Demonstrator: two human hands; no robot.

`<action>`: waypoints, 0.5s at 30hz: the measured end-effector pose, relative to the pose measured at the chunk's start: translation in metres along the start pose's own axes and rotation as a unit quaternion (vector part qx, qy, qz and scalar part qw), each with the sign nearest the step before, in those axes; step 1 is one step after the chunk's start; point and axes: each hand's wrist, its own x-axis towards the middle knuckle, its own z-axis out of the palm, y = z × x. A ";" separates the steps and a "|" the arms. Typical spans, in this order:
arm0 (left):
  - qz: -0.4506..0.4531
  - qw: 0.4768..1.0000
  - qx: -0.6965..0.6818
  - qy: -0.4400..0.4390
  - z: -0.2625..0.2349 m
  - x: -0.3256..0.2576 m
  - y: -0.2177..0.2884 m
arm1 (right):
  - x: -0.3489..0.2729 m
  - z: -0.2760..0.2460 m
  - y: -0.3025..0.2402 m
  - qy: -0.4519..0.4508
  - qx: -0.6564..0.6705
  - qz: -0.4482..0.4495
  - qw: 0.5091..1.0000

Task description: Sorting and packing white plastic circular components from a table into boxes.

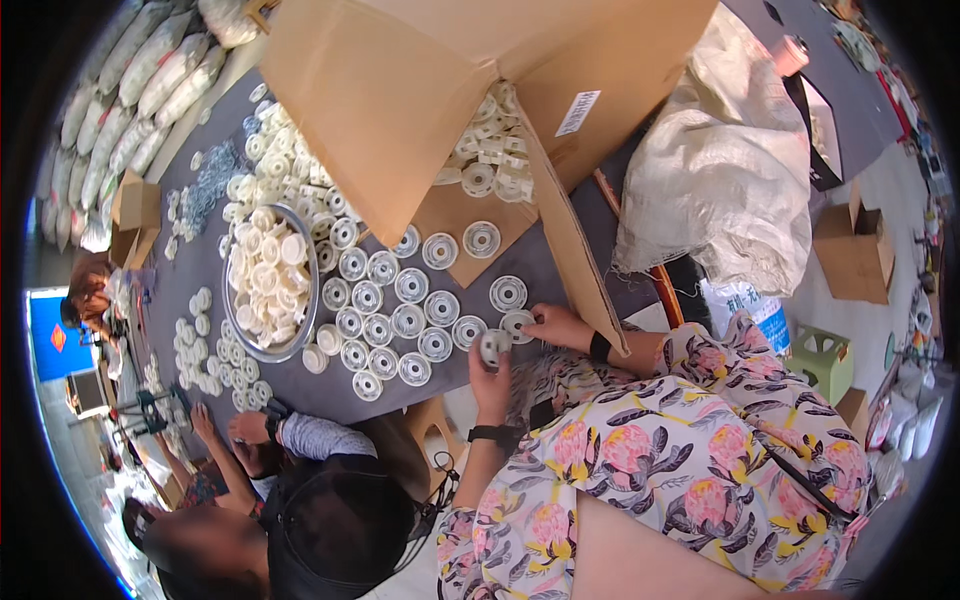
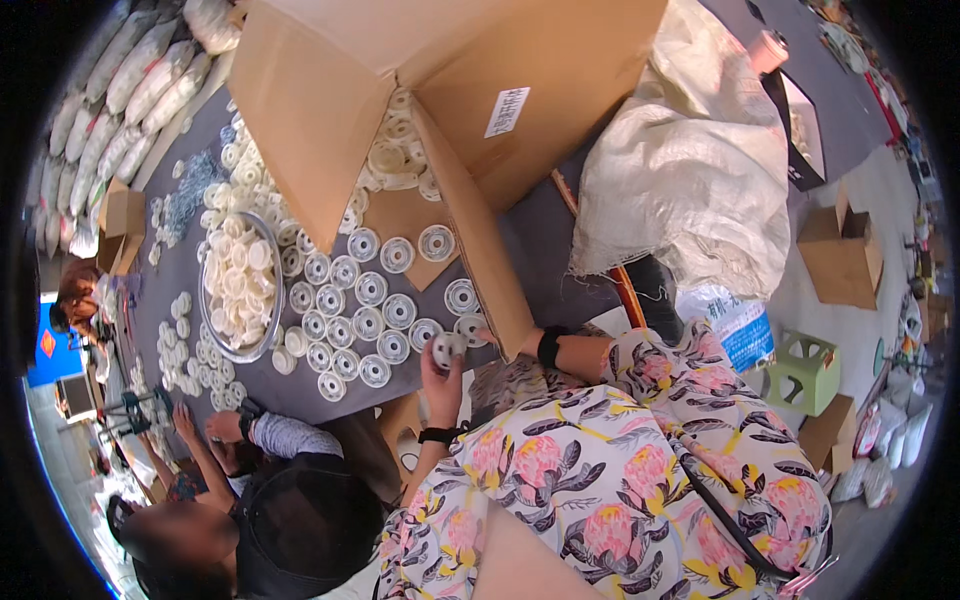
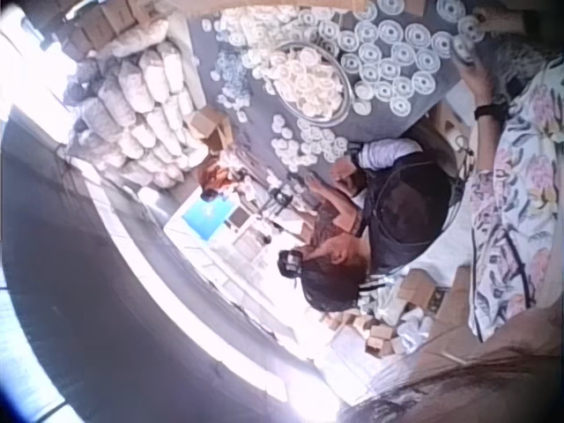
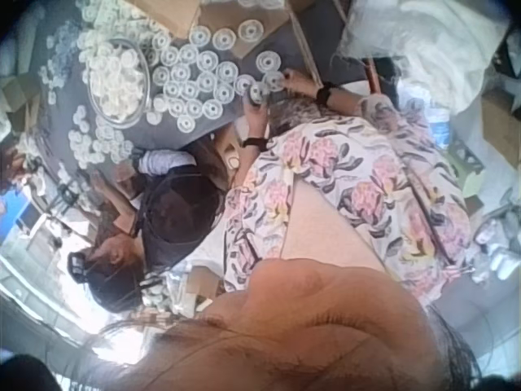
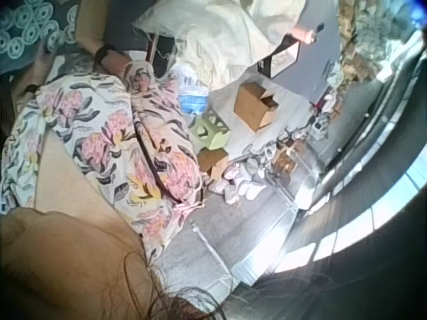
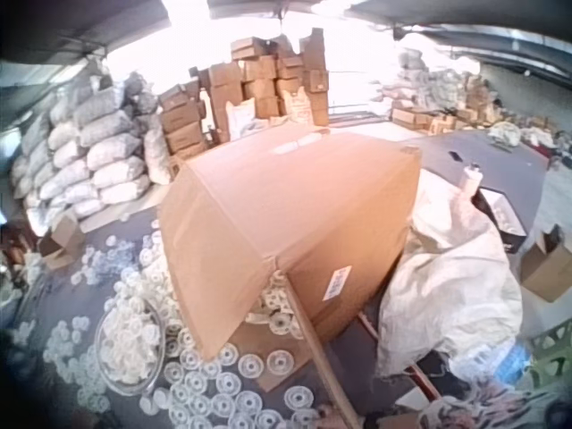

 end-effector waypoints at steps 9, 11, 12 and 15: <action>0.171 0.957 0.236 -0.001 0.010 -0.013 0.009 | 0.004 -0.054 0.043 0.029 -0.026 0.145 0.989; 0.177 0.941 0.289 -0.006 0.014 -0.009 0.007 | 0.006 -0.060 0.047 0.044 -0.020 0.144 0.988; 0.186 0.912 0.365 -0.014 0.019 -0.005 0.013 | 0.006 -0.061 0.046 0.048 0.023 0.141 0.989; 0.195 0.861 0.468 -0.026 0.037 -0.005 0.009 | 0.005 -0.052 0.049 0.116 -0.011 0.098 0.988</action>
